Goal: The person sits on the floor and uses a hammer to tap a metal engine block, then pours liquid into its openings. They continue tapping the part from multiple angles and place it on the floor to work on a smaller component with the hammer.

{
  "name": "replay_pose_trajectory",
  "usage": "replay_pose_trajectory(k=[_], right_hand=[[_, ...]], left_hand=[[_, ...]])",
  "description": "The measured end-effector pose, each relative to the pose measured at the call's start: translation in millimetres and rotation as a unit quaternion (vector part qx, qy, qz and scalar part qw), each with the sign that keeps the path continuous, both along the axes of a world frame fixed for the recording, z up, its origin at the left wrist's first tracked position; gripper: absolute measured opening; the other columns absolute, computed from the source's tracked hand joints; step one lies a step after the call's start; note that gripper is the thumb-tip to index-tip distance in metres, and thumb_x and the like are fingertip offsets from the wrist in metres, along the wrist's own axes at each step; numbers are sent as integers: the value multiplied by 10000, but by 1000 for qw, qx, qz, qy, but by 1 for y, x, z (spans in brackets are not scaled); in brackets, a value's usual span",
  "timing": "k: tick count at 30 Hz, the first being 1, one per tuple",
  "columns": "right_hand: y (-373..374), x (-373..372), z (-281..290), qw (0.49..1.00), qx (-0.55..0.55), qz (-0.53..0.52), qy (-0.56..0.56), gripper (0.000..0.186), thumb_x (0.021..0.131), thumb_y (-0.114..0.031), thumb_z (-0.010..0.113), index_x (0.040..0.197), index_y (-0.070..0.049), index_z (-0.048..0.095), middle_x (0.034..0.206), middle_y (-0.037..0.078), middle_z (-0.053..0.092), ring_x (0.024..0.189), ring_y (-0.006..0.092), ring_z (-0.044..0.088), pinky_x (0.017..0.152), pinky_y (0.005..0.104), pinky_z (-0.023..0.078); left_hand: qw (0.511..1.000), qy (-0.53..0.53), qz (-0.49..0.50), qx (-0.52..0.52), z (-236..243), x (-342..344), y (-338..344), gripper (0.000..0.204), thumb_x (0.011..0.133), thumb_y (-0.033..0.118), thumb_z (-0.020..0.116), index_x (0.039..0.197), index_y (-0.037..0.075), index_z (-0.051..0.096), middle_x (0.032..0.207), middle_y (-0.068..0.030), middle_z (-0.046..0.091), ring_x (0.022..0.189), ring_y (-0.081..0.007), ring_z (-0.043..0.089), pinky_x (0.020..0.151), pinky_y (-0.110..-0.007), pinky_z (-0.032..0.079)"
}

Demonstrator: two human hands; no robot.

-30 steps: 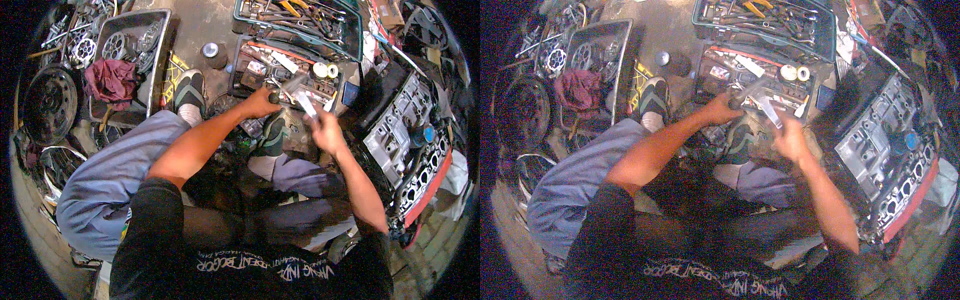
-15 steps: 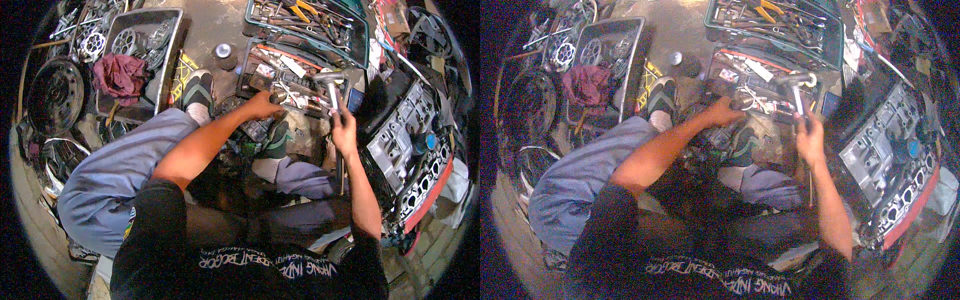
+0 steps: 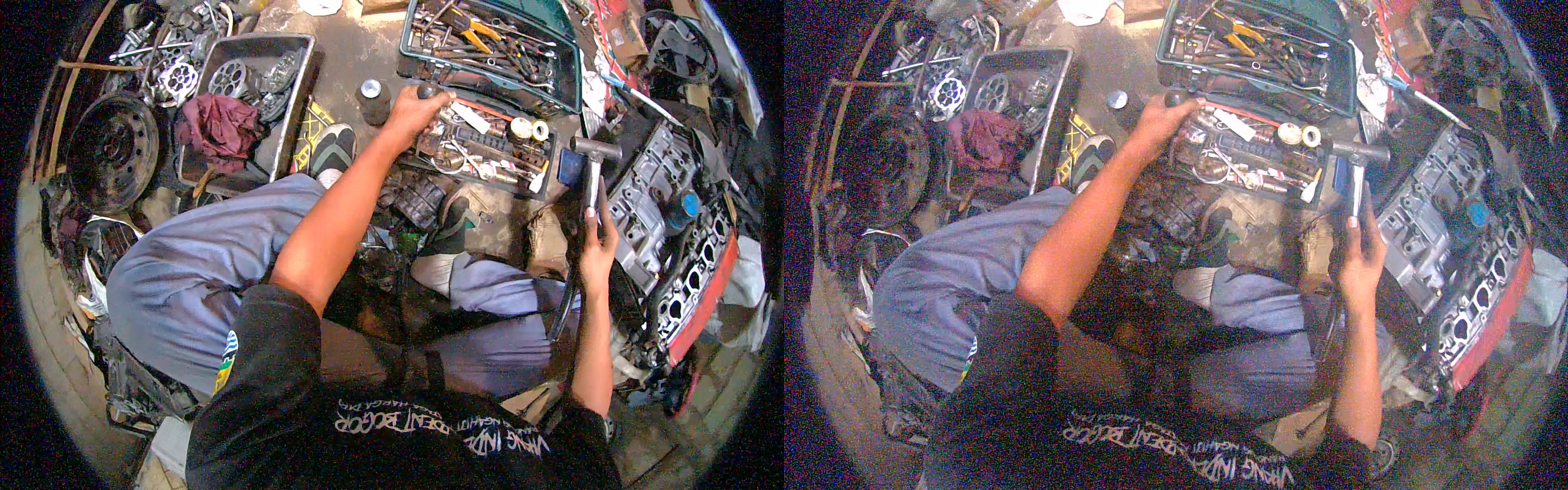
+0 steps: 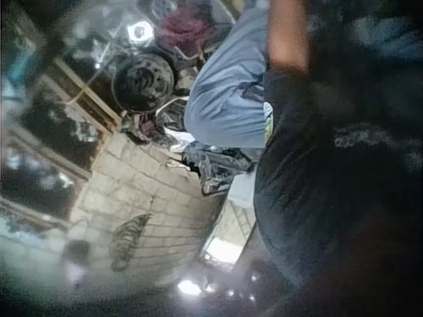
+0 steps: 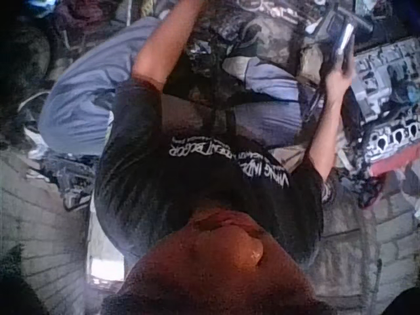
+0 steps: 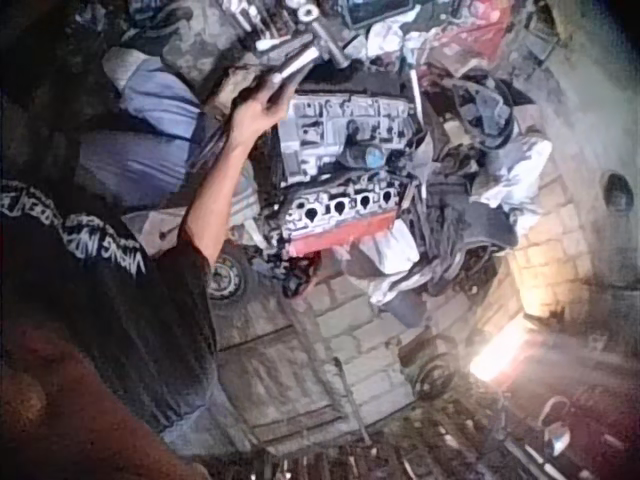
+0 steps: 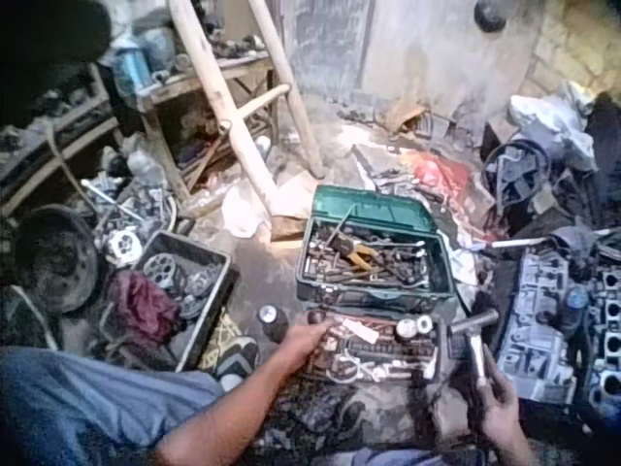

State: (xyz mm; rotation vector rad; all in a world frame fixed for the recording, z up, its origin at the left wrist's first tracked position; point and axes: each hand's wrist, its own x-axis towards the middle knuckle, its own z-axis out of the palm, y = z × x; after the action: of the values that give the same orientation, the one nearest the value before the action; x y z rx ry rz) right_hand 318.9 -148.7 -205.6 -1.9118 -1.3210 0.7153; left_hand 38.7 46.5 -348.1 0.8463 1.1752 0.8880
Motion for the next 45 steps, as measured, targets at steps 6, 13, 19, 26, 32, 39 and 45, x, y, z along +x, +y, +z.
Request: replay_pose_trajectory(k=[6,13,19,26,32,39,45], right_hand=[[-24,-10,33,988,30,-113,104,502,1029,-291,583,1462,-53,492,840,-12,566,679,67,482,584,228,388],[-32,-50,90,931,116,-136,318,312,1027,-393,543,1071,-85,530,670,11,481,394,90,405,314,258,333],[-48,-70,82,898,130,-174,383,285,969,-320,660,907,-86,508,581,-18,421,375,85,387,303,262,313],[-23,-77,-49,864,6,-300,405,258,916,-244,729,865,-64,552,554,-23,432,419,109,417,376,294,354],[-5,-80,-198,889,-137,-229,372,170,875,-114,675,938,36,624,626,33,527,420,144,436,388,321,369],[-20,-76,-317,947,-208,-114,216,298,815,-144,728,1076,-1,740,884,100,732,689,162,643,622,291,511],[-20,-107,-317,937,-301,-85,153,476,776,-148,745,1218,13,677,985,130,737,859,215,668,781,363,538]], left_hand=[[999,-26,18,9,68,-3,-10,289,850,254,790,967,21,666,697,14,576,550,-75,512,450,-251,395],[998,-23,-15,49,121,10,-44,360,854,267,783,1063,-5,673,776,-23,638,600,-98,541,520,-268,432],[984,134,-71,92,116,-10,-96,710,772,406,833,1302,-10,608,1212,-153,673,1063,-273,646,909,-405,507],[935,326,127,-50,-14,-23,-177,497,709,285,885,1036,-44,705,938,-187,744,839,-299,706,788,-405,525],[882,351,203,-240,-102,-4,-241,599,689,381,905,1038,-51,680,1073,-219,714,932,-361,681,832,-436,511],[927,103,273,-234,-116,20,-252,241,836,206,821,896,53,644,848,-74,659,737,-248,594,678,-384,461],[910,-57,259,-319,-111,2,-248,238,903,192,761,862,103,544,699,-12,551,448,-116,407,406,-288,300]])
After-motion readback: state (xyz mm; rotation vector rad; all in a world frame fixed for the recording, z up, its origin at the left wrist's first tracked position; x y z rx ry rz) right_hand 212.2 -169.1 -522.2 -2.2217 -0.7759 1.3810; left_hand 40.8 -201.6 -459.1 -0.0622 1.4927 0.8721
